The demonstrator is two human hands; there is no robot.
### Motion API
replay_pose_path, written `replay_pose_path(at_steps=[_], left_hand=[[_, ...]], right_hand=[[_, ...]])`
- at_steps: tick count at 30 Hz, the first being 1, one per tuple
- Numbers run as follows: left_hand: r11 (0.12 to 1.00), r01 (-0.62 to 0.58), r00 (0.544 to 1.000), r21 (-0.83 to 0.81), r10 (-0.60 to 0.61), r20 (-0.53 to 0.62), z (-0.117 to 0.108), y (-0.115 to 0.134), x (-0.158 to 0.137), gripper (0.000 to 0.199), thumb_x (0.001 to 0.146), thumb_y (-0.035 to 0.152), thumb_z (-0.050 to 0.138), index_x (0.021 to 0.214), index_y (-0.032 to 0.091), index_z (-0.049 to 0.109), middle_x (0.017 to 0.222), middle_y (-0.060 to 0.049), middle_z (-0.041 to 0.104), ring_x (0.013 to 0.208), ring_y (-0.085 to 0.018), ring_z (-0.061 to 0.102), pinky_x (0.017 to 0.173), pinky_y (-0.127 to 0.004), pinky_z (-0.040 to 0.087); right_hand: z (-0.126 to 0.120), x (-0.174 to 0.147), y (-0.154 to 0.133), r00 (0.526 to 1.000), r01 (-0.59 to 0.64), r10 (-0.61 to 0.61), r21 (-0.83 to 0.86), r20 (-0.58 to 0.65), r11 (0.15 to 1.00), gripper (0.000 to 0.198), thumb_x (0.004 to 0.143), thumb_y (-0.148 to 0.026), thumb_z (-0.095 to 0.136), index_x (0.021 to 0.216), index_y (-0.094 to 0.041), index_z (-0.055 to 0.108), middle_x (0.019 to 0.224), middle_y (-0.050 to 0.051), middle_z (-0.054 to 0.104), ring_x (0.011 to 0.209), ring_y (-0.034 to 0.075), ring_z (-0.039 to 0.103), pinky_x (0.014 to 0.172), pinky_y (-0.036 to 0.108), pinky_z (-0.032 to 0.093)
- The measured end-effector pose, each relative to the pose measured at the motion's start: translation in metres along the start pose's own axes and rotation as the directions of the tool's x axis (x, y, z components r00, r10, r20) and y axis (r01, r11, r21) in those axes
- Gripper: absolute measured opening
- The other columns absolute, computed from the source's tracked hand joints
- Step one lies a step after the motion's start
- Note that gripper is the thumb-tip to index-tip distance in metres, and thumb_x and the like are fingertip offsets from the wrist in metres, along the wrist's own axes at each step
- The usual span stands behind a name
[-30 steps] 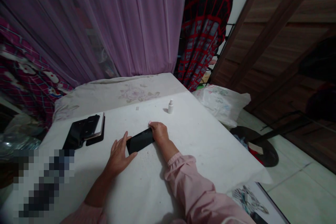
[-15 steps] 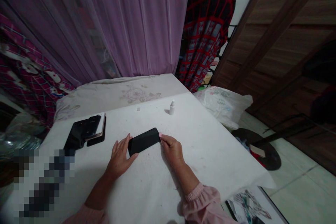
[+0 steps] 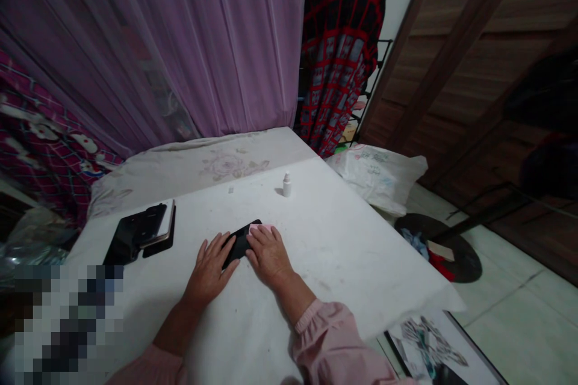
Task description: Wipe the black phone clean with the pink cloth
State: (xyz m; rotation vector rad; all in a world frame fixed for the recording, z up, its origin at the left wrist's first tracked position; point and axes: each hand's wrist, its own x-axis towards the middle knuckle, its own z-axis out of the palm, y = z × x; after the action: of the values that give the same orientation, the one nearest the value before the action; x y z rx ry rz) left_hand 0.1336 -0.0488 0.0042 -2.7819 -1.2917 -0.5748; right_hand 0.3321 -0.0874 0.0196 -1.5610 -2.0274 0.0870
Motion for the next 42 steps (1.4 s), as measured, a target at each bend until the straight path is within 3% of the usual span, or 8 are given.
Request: replay_pose_path(at_steps=[3,8,15,22,30,36,39,42], left_hand=[[1.0,0.016,1.0,0.0,-0.016,0.002,0.001,0.001,0.001,0.05,0.097,0.042,0.042,0.142,0.02,0.043,0.145,-0.012,0.048,0.135,-0.029,0.041,0.112,-0.053,0.028],[1.0,0.01,1.0,0.007,-0.01,0.013,-0.001,0.002,0.0,0.05,0.097,0.04,0.041,0.142,0.019,0.043,0.145,-0.012,0.048,0.134,-0.029,0.042,0.111,-0.053,0.031],[1.0,0.022,1.0,0.022,-0.022,-0.003,-0.001,0.003,0.0,0.049,0.096,0.041,0.043,0.141,0.02,0.043,0.143,-0.012,0.05,0.133,-0.028,0.044,0.111,-0.052,0.032],[1.0,-0.001,1.0,-0.007,0.001,-0.03,0.006,-0.001,-0.002,0.049,0.095,0.04,0.044,0.139,0.018,0.045,0.144,-0.012,0.048,0.134,-0.029,0.043,0.112,-0.05,0.033],[1.0,0.004,0.999,-0.006,-0.004,-0.035,0.007,-0.002,-0.002,0.048,0.095,0.04,0.045,0.139,0.019,0.045,0.144,-0.012,0.048,0.134,-0.028,0.042,0.112,-0.05,0.033],[1.0,0.021,0.999,0.017,-0.02,-0.045,0.008,0.0,-0.005,0.047,0.095,0.036,0.046,0.139,0.02,0.045,0.146,-0.01,0.047,0.136,-0.027,0.04,0.113,-0.049,0.031],[0.998,0.048,0.998,0.035,-0.046,-0.05,0.01,0.0,-0.003,0.047,0.095,0.034,0.047,0.139,0.018,0.046,0.145,-0.011,0.048,0.136,-0.028,0.041,0.113,-0.049,0.031],[0.996,0.078,0.996,0.053,-0.076,-0.043,0.011,-0.006,0.002,0.047,0.094,0.034,0.047,0.139,0.018,0.046,0.145,-0.012,0.048,0.135,-0.028,0.041,0.113,-0.05,0.032]], right_hand=[[-0.001,0.001,0.002,0.999,-0.03,0.03,-0.043,0.02,0.999,0.036,0.094,-0.029,0.051,0.128,-0.023,0.058,0.14,0.009,0.054,0.133,0.026,0.043,0.112,0.052,0.026],[0.002,0.005,0.006,0.981,-0.19,0.185,-0.113,-0.051,0.975,0.037,0.095,-0.026,0.047,0.13,-0.018,0.056,0.141,0.012,0.052,0.131,0.03,0.045,0.109,0.056,0.027],[0.0,0.002,-0.003,0.997,0.075,-0.075,-0.026,0.023,0.997,0.039,0.093,-0.028,0.05,0.13,-0.015,0.057,0.139,0.011,0.054,0.132,0.024,0.044,0.114,0.046,0.027],[0.006,0.015,0.0,0.994,-0.113,0.114,-0.093,-0.002,0.989,0.04,0.096,-0.028,0.045,0.131,-0.014,0.055,0.14,0.014,0.053,0.132,0.029,0.044,0.112,0.052,0.027],[0.007,0.014,-0.008,0.997,0.071,-0.072,-0.054,-0.009,0.996,0.033,0.095,-0.028,0.048,0.123,-0.018,0.062,0.13,0.011,0.062,0.125,0.022,0.052,0.112,0.045,0.03],[0.005,0.003,0.001,0.997,0.012,-0.018,-0.071,-0.077,0.997,0.032,0.094,-0.022,0.047,0.12,-0.017,0.064,0.128,0.012,0.063,0.122,0.023,0.055,0.109,0.047,0.035],[0.008,0.012,0.004,0.998,-0.041,0.035,-0.11,-0.06,0.993,0.036,0.093,-0.022,0.048,0.126,-0.014,0.06,0.134,0.014,0.058,0.125,0.027,0.053,0.108,0.05,0.036],[0.012,0.026,0.002,0.999,0.003,-0.007,-0.105,-0.035,0.994,0.038,0.092,-0.023,0.051,0.127,-0.011,0.059,0.135,0.015,0.057,0.127,0.029,0.051,0.109,0.05,0.036]])
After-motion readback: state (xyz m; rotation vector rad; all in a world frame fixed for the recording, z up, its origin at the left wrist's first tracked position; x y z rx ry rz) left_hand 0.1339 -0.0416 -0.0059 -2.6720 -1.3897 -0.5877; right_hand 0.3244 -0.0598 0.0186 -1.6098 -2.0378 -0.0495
